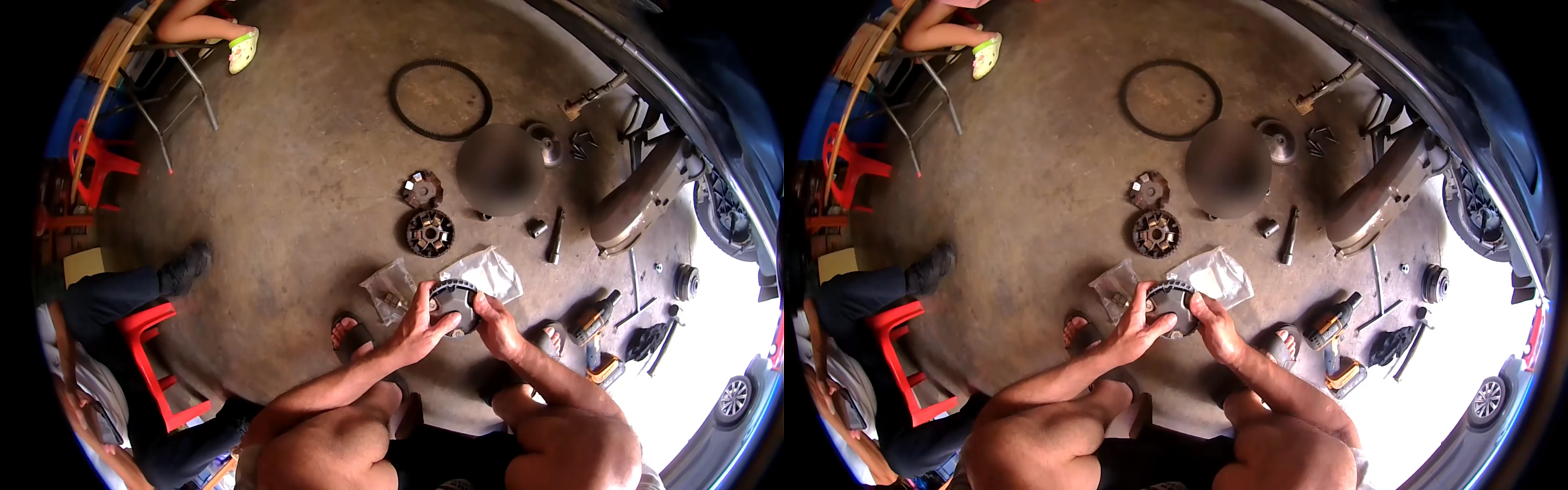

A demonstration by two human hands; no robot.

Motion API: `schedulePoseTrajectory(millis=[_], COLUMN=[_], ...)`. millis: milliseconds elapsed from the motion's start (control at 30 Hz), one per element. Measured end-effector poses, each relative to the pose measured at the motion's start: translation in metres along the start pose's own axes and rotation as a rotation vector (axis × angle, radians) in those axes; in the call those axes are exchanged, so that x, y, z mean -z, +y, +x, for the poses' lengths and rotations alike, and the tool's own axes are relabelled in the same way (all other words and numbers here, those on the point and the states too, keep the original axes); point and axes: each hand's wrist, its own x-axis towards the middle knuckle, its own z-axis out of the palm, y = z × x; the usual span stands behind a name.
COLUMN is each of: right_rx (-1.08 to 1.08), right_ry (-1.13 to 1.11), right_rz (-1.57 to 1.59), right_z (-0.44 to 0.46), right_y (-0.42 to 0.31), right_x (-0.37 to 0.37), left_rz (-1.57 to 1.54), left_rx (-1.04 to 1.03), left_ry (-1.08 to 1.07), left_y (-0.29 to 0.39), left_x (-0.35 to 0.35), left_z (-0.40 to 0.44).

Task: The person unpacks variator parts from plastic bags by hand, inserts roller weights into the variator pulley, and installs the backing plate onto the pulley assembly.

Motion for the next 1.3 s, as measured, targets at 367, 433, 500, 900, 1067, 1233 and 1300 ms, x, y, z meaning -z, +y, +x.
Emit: schedulePoseTrajectory(millis=[367,433,500,900,1067,1233,1300], right_rx=[-0.003,-0.009,-0.011,-0.032,-0.056,-0.039,-0.054], right_ry=[-0.016,-0.024,-0.037,-0.045,-0.016,-0.003,-0.004], right_rz=[-0.001,0.024,0.000,0.058,0.084,0.073,0.081], right_z=[0.003,0.005,0.001,0.003,0.006,0.003,-0.002], right_y=[-0.003,0.002,-0.003,-0.003,0.002,-0.002,-0.001], right_x=[-0.005,-0.001,-0.003,-0.005,0.003,-0.001,-0.004], left_rz=[-0.087,0.035,0.066,0.079,0.073,0.002,-0.016], left_rx=[-0.050,-0.074,-0.085,-0.062,-0.030,-0.067,-0.040], left_ry=[0.056,0.090,0.094,0.088,0.070,0.044,0.050], left_y=[0.004,0.009,0.004,0.009,0.012,0.004,0.003], left_x=[0.001,0.002,0.003,0.003,0.000,-0.001,-0.002], left_z=[0.002,0.001,0.002,0.002,0.000,0.004,0.001])
